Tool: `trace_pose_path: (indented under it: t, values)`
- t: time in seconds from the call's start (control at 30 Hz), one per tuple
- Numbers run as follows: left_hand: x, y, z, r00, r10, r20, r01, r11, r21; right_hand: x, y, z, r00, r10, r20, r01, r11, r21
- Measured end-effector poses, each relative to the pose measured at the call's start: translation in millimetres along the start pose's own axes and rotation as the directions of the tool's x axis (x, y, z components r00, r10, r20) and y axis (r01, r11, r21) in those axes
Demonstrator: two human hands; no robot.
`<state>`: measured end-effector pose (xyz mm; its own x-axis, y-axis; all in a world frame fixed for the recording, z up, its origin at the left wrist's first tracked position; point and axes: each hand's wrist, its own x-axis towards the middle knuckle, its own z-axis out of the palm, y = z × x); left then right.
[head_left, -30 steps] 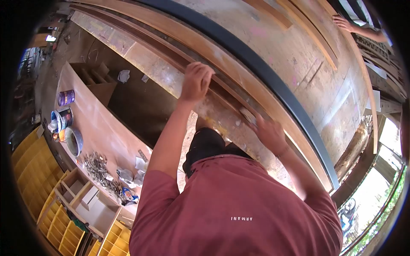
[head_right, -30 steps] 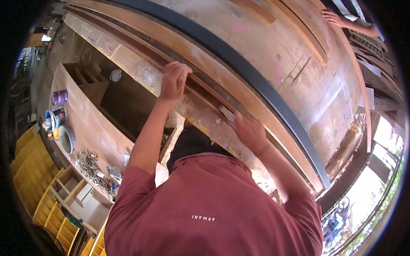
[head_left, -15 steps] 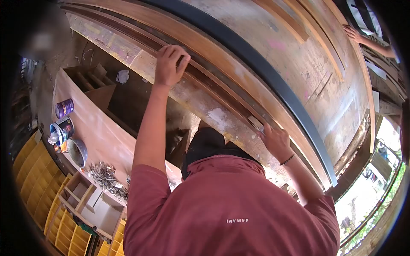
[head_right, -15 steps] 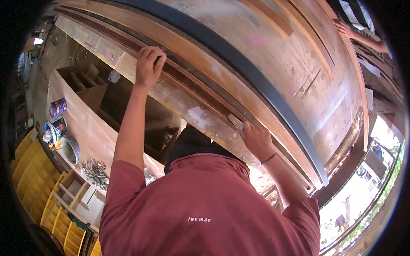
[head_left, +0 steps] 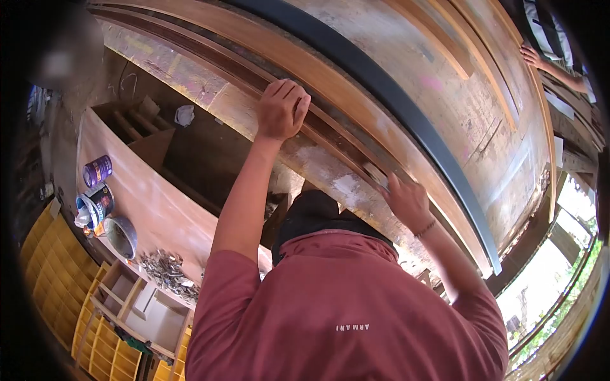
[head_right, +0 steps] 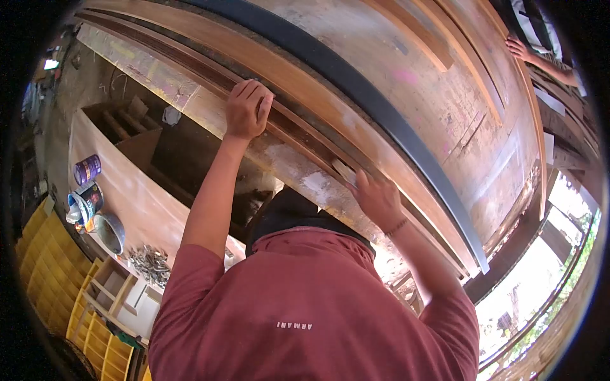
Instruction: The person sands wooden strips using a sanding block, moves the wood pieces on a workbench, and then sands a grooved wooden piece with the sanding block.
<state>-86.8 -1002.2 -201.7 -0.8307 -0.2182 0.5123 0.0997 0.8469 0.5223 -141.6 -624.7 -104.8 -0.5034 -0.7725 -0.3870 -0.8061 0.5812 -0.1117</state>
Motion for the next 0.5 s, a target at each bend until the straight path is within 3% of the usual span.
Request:
trace_pose_path:
  t: [0.07, 0.17, 0.27, 0.33, 0.4, 0.5]
  values:
    - [0, 3, -3, 0.999, -0.036, 0.019, 0.036, 0.999, 0.003, 58, -36, -18, 0.988, -0.09, -0.125, 0.097, 0.994, 0.052]
    - [2, 1, -5, 1.0, -0.024, 0.019, 0.023, 0.999, 0.037, 116, -70, -31, 0.996, -0.069, -0.056, 0.072, 0.996, 0.051]
    - [-3, -2, -4, 0.998, -0.031, 0.046, 0.032, 0.999, -0.016, 69, -43, -25, 0.997, -0.009, 0.08, 0.006, 0.999, 0.043]
    - [-1, 3, -9, 0.998, -0.036, 0.058, 0.036, 0.999, -0.012, 15, -15, -9, 1.0, -0.013, 0.009, 0.012, 0.999, 0.035]
    - [4, -1, -3, 0.998, -0.045, 0.048, 0.045, 0.999, 0.008, 21, 0, -4, 0.997, -0.037, -0.073, 0.038, 0.999, 0.011]
    - [2, -1, -3, 0.998, -0.045, 0.048, 0.044, 0.999, 0.013, 79, -45, -27, 0.996, -0.016, 0.089, 0.011, 0.998, 0.056]
